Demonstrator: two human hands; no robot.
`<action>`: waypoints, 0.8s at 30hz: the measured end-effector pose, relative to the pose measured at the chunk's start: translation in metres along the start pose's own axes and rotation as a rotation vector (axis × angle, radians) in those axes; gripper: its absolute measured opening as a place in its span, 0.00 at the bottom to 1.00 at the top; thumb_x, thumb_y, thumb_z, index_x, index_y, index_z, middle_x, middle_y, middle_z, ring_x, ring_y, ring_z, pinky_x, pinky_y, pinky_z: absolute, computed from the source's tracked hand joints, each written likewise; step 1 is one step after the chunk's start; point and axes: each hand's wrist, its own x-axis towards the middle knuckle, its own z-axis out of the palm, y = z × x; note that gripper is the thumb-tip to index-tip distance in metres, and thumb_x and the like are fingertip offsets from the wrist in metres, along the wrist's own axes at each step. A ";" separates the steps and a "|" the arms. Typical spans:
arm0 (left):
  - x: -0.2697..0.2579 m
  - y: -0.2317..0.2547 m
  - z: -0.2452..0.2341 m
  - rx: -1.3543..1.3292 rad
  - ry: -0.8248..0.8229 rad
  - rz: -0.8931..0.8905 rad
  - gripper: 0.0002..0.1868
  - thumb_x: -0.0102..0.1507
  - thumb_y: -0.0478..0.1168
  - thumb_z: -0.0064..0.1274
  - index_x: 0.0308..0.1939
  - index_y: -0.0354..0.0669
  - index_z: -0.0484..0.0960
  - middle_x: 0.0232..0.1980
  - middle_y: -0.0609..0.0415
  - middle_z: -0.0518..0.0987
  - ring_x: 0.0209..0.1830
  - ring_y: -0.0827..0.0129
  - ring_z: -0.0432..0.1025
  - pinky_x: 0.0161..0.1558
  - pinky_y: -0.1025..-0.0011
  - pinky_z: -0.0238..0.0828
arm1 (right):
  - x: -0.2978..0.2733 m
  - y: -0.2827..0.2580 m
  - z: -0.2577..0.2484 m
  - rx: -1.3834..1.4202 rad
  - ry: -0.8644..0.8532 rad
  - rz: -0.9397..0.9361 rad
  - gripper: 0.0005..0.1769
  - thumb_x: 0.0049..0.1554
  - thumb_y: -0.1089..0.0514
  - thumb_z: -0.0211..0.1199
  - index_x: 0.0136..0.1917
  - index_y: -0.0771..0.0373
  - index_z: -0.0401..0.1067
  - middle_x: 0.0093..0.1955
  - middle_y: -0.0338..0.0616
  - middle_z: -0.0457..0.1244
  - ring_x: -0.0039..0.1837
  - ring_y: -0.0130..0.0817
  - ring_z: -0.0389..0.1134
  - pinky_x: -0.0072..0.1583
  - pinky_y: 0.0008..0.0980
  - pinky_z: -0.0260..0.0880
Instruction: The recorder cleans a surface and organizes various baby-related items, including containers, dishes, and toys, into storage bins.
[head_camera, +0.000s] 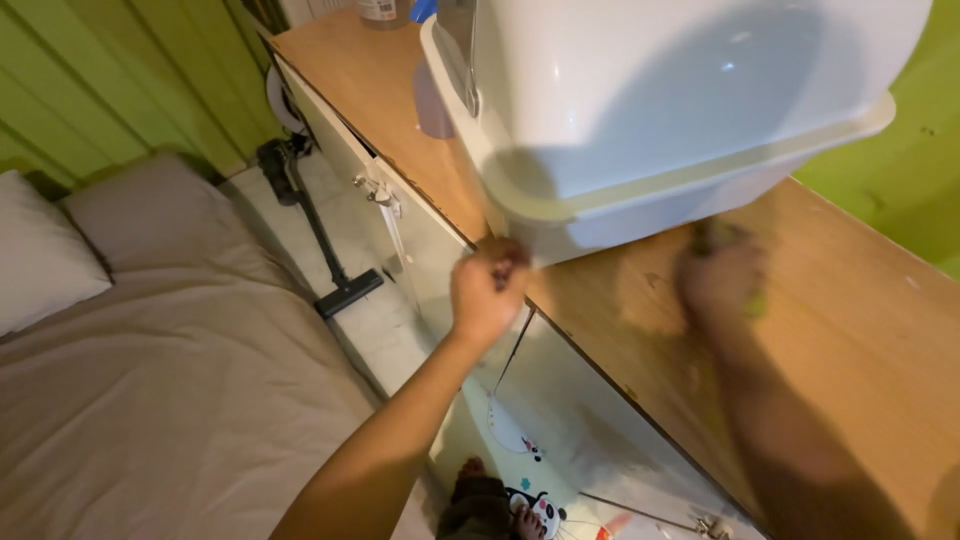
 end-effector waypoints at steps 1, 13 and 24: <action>0.003 -0.014 0.001 0.000 0.001 -0.003 0.06 0.60 0.38 0.56 0.32 0.39 0.80 0.22 0.53 0.76 0.18 0.68 0.73 0.25 0.71 0.68 | -0.018 -0.025 -0.001 -0.001 -0.003 -0.001 0.41 0.56 0.44 0.67 0.75 0.64 0.61 0.68 0.64 0.55 0.69 0.63 0.55 0.68 0.60 0.56; 0.078 -0.090 0.034 -0.328 0.420 -0.196 0.16 0.75 0.48 0.40 0.51 0.38 0.75 0.49 0.49 0.79 0.50 0.65 0.71 0.56 0.68 0.69 | -0.108 0.006 -0.133 0.319 -0.169 -0.564 0.27 0.50 0.65 0.57 0.62 0.52 0.78 0.72 0.46 0.63 0.69 0.49 0.64 0.70 0.43 0.65; 0.123 -0.066 0.018 -0.694 0.267 -0.326 0.37 0.67 0.58 0.45 0.73 0.38 0.59 0.64 0.48 0.73 0.63 0.63 0.71 0.62 0.67 0.71 | -0.049 0.094 -0.175 -0.151 -0.143 0.049 0.28 0.50 0.58 0.65 0.64 0.42 0.79 0.72 0.49 0.63 0.71 0.52 0.63 0.69 0.52 0.60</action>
